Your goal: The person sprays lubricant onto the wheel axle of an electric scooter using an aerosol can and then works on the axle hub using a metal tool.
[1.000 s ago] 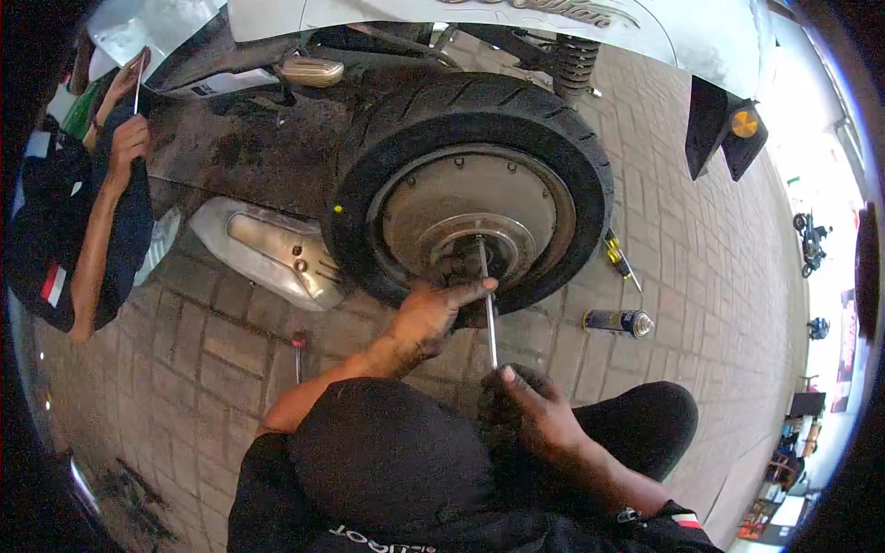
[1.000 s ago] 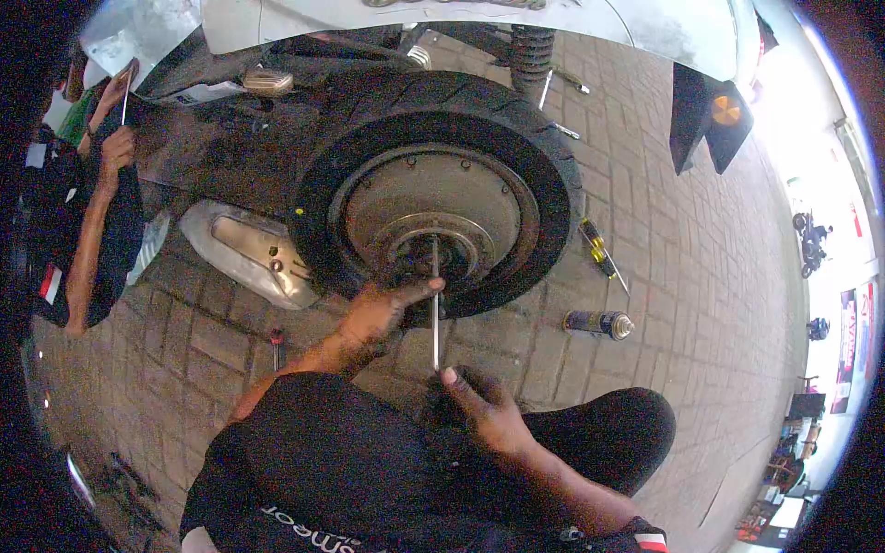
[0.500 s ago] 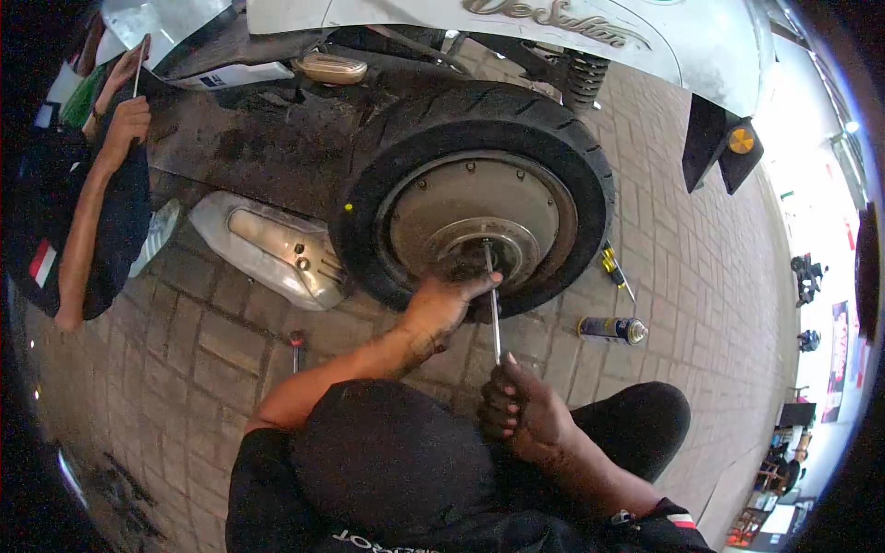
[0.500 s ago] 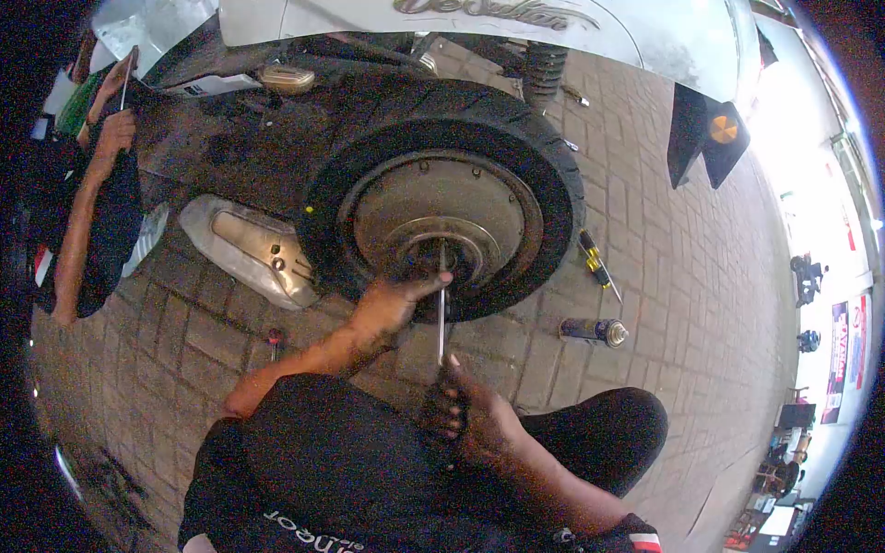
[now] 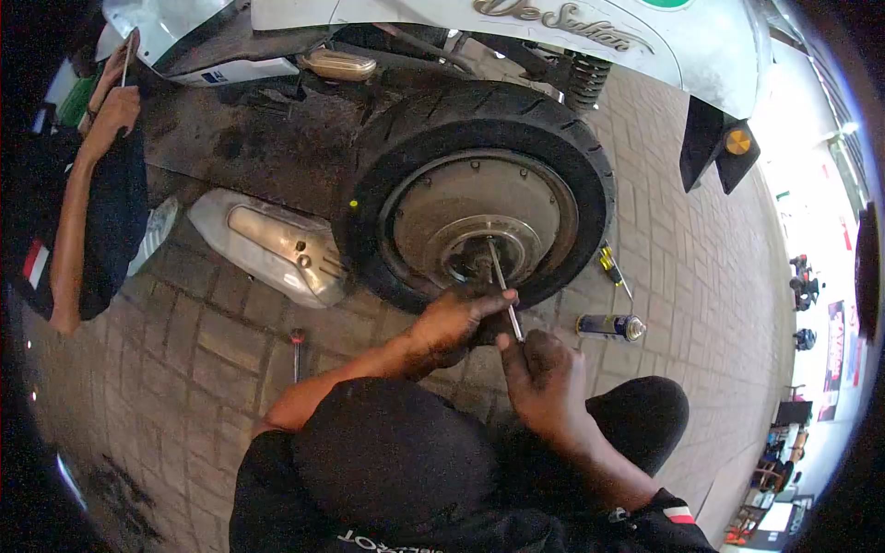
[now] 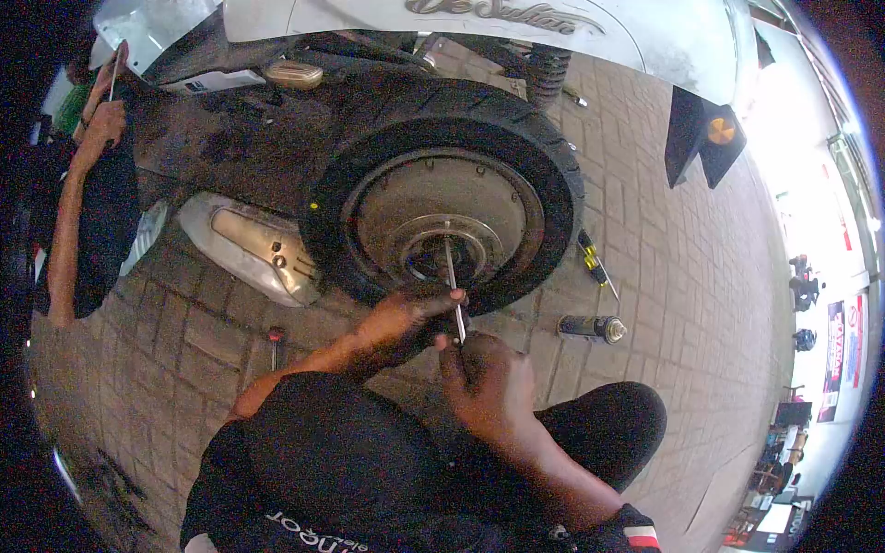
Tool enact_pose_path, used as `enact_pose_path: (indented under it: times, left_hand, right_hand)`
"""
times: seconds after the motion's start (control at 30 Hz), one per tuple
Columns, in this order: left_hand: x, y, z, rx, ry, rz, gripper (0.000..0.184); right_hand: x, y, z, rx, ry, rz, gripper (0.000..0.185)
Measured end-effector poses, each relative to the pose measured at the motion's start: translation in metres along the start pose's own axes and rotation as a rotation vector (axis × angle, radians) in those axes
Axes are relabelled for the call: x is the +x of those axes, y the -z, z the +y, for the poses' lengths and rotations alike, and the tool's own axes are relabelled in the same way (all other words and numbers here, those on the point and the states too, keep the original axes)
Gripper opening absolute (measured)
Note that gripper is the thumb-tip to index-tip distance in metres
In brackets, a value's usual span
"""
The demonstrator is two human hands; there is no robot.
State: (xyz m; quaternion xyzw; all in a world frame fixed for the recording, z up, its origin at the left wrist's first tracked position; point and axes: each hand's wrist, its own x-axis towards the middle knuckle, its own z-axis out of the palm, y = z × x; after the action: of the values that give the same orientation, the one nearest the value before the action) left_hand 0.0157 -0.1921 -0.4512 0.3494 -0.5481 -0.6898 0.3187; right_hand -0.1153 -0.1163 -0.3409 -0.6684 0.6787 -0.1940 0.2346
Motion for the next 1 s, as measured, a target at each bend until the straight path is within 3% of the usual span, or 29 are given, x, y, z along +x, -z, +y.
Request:
enact_pose_path:
  times: [0.03, 0.07, 0.1, 0.13, 0.17, 0.23, 0.3, 0.37, 0.43, 0.47, 0.53, 0.57, 0.6, 0.63, 0.77, 0.8, 0.87, 0.93, 0.97, 1.0]
  left_hand:
    - [0.0, -0.001, 0.008, 0.001, -0.001, -0.001, 0.031]
    - [-0.001, -0.004, 0.018, -0.215, 0.181, 0.03, 0.029]
    - [-0.002, -0.005, 0.027, -0.433, 0.362, 0.063, 0.028]
    - [0.0, -0.006, 0.018, -0.436, 0.361, 0.064, 0.028]
    - [0.003, -0.007, 0.002, -0.417, 0.29, 0.042, 0.026]
    - [0.003, -0.011, -0.007, -0.399, 0.224, 0.015, 0.024]
    - [0.003, -0.012, -0.008, -0.65, 0.332, 0.021, 0.023]
    - [0.001, -0.012, -0.006, -0.705, 0.328, 0.024, 0.023]
    - [0.0, -0.013, 0.0, -0.763, 0.32, 0.029, 0.024]
    - [0.0, -0.012, 0.005, -0.713, 0.338, 0.031, 0.023]
    - [0.001, -0.012, 0.005, -0.666, 0.355, 0.035, 0.023]
    - [0.003, -0.012, 0.0, -0.474, 0.272, 0.053, 0.024]
    - [0.004, -0.012, 0.001, -0.28, 0.191, 0.071, 0.024]
    - [0.003, -0.012, 0.003, -0.28, 0.192, 0.072, 0.024]
    - [-0.003, -0.011, 0.011, -0.459, 0.272, 0.06, 0.03]
    - [-0.004, -0.012, 0.011, -0.512, 0.305, 0.078, 0.03]
    - [-0.001, -0.01, 0.003, -0.475, 0.257, 0.053, 0.029]
    - [0.0, -0.011, 0.001, -0.436, 0.213, 0.022, 0.028]
    - [0.001, -0.012, 0.003, -0.613, 0.298, 0.027, 0.028]
    - [0.002, -0.013, 0.004, -0.792, 0.382, 0.033, 0.027]
  right_hand:
    - [0.0, 0.002, -0.004, 0.087, -0.08, -0.046, 0.04]
    - [-0.001, 0.0, 0.008, 0.087, -0.08, -0.047, 0.04]
    - [-0.005, -0.003, 0.031, 0.667, -0.395, -0.166, 0.04]
    - [-0.005, -0.003, 0.04, 1.247, -0.709, -0.281, 0.04]
    - [-0.005, -0.003, 0.041, 1.245, -0.714, -0.28, 0.04]
    - [0.0, 0.002, 0.027, 0.918, -0.687, -0.427, 0.037]
    - [0.003, 0.003, 0.021, 0.94, -0.743, -0.432, 0.038]
    - [0.002, 0.002, 0.023, 0.959, -0.799, -0.44, 0.039]
    - [0.0, -0.001, 0.03, 1.297, -0.996, -0.57, 0.04]
    - [-0.001, -0.002, 0.029, 1.295, -0.996, -0.571, 0.04]
    - [-0.002, -0.003, 0.023, 1.582, -0.837, -0.629, 0.04]
    - [-0.002, -0.005, 0.023, 1.579, -0.836, -0.63, 0.04]
    - [-0.002, -0.008, 0.022, 1.534, -0.823, -0.547, 0.039]
    - [-0.002, -0.009, 0.021, 1.49, -0.811, -0.465, 0.039]
    - [-0.001, -0.013, 0.021, 1.471, -0.831, -0.475, 0.035]
    - [-0.002, -0.021, 0.03, 1.103, -0.683, -0.411, 0.034]
    - [-0.004, -0.026, 0.039, 0.742, -0.533, -0.345, 0.033]
    - [0.0, -0.017, 0.026, 0.161, -0.151, -0.279, 0.031]
    - [0.001, -0.011, 0.022, 0.166, -0.156, -0.279, 0.031]
    - [0.003, -0.004, 0.02, -0.252, -0.074, -0.376, 0.032]
